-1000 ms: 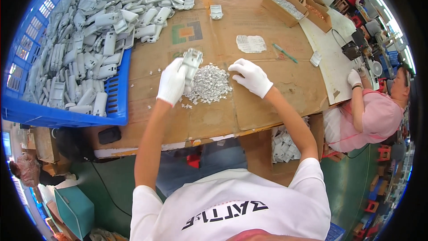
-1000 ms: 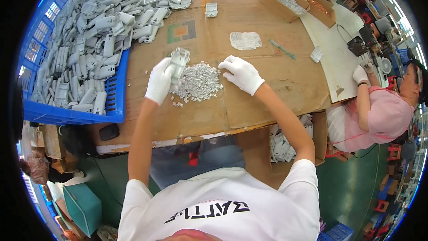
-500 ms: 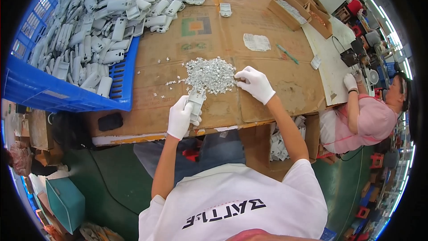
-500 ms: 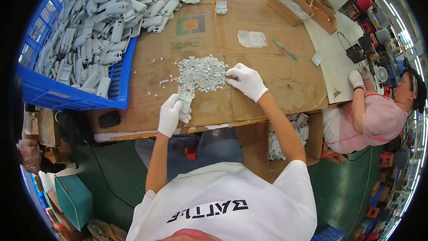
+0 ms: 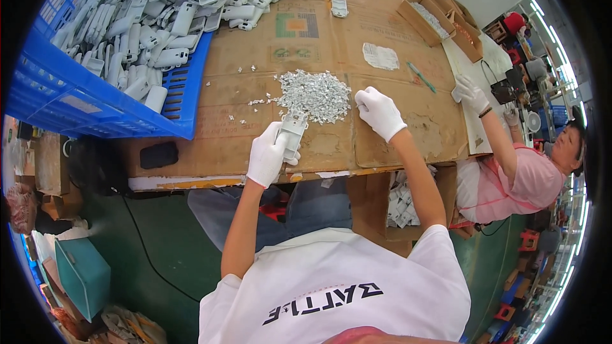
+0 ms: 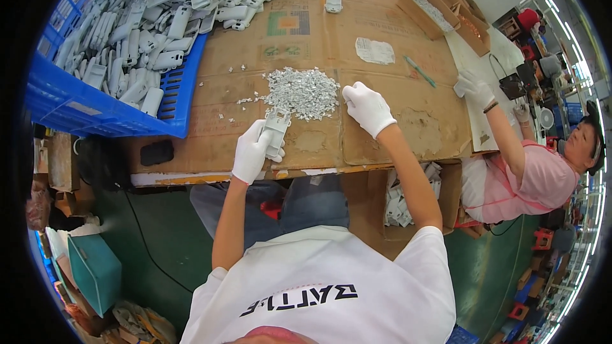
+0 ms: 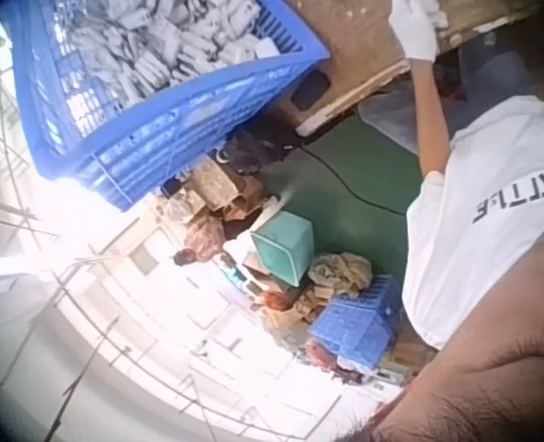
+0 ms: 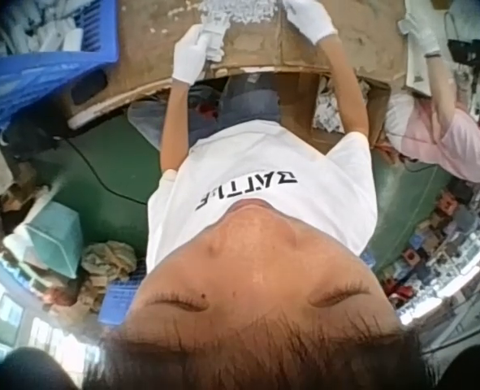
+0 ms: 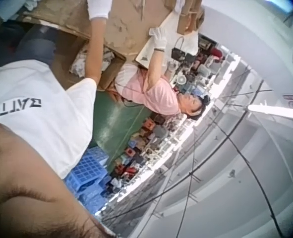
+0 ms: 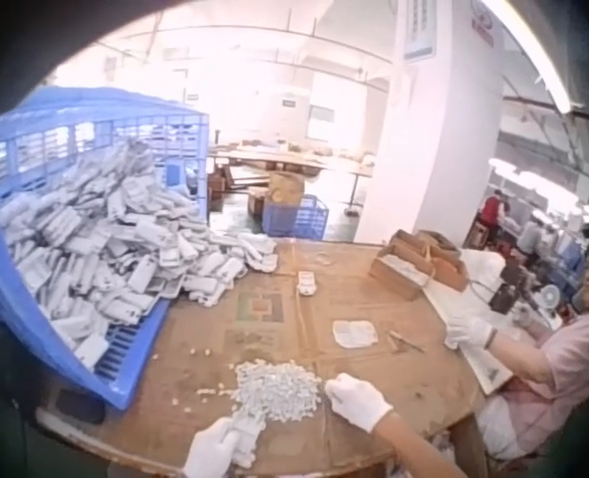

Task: The person picks up a plastic housing from a blue crate, presses small white components from a pile into it by hand, and places the assembled unit into a cardboard box.

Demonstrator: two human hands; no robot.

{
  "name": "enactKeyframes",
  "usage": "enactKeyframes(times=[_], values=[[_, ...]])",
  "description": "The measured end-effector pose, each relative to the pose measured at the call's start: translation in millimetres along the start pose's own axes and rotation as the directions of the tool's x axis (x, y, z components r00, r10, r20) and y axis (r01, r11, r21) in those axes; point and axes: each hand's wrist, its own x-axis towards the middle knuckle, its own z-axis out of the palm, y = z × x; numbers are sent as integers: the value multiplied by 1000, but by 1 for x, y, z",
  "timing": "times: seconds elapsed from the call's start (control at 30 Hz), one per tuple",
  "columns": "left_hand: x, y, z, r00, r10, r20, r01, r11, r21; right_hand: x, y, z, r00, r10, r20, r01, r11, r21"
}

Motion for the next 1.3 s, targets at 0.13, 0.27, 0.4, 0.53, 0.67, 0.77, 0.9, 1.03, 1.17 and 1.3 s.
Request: enactKeyframes(times=[0.13, 0.27, 0.4, 0.53, 0.67, 0.77, 0.9, 1.03, 1.17, 1.3], values=[[1, -2, -1, 1000, 0, 8, 0, 1000, -16, -6, 1, 5, 994, -7, -111, 11, 999, 43], [1, -3, 1, 1000, -3, 14, 4, 999, -45, -9, 3, 7, 987, -15, -161, 27, 997, 67], [0, -2, 0, 1000, -3, 10, 4, 999, -50, -10, -17, -2, 930, -47, -365, -26, 981, -192], [2, -5, -1, 1000, -5, -10, 4, 997, -76, -21, -46, 4, 903, -142, -406, 56, 975, -215], [3, -4, 4, 997, 52, -63, -52, 999, 3, -31, -66, 21, 923, -48, -383, 57, 998, 13], [10, -19, 1, 991, 125, -54, -112, 973, 203, -33, -82, 31, 933, 115, -341, -61, 984, 166], [8, -23, 3, 948, 305, -86, -257, 899, 355, -29, -84, 40, 921, 136, -364, -120, 991, 67], [2, -13, 10, 946, 300, -124, -237, 899, 368, -26, -79, 42, 941, 115, -318, -104, 993, 51], [-3, -10, 15, 942, 283, -181, -183, 884, 430, -19, -83, 29, 922, 41, -384, -23, 999, 50], [-1, -10, 22, 929, 310, -203, -208, 889, 408, -7, -82, 20, 856, -38, -515, 81, 995, 62]])
